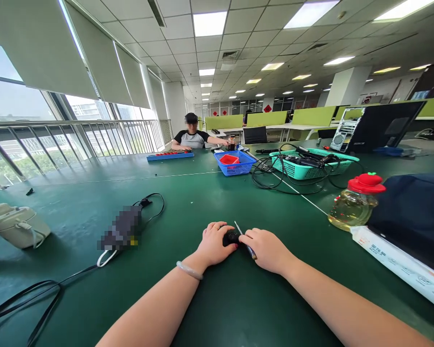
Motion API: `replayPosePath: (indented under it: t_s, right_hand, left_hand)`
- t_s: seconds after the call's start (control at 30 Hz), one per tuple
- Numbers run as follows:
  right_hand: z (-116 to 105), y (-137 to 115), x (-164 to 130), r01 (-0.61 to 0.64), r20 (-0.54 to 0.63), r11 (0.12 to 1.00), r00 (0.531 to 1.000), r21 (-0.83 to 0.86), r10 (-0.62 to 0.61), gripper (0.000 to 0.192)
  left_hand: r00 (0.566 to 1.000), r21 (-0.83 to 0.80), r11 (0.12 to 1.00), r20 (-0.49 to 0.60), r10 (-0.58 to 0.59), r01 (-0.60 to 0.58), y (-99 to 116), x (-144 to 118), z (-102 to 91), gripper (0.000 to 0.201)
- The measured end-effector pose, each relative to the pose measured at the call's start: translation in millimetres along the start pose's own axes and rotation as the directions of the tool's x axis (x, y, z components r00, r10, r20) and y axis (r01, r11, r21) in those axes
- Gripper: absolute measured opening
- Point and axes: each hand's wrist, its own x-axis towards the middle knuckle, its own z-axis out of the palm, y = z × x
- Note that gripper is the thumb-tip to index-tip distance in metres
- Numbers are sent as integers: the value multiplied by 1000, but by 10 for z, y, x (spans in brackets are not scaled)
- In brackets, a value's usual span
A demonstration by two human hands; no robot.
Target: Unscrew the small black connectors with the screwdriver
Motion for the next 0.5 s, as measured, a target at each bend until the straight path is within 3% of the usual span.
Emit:
replayPosePath:
  t_s: [0.23, 0.33, 0.4, 0.5]
  right_hand:
    - [41, 16, -51, 94, -46, 995, 994, -34, -96, 34]
    - [45, 37, -143, 153, -108, 987, 982, -44, -157, 51]
    - [14, -13, -247, 167, -179, 985, 968, -51, -174, 64]
    - [-98, -273, -510, 120, -381, 993, 918, 10, -107, 69]
  left_hand:
    - [1000, -18, 1000, 23, 10, -9, -13, -11, 2, 72]
    - [1000, -9, 1000, 22, 11, -11, -13, -17, 7, 75]
    - [1000, -8, 1000, 15, 9, -9, -10, -21, 11, 75]
    - [1000, -6, 1000, 9, 3, -3, 2, -26, 13, 75]
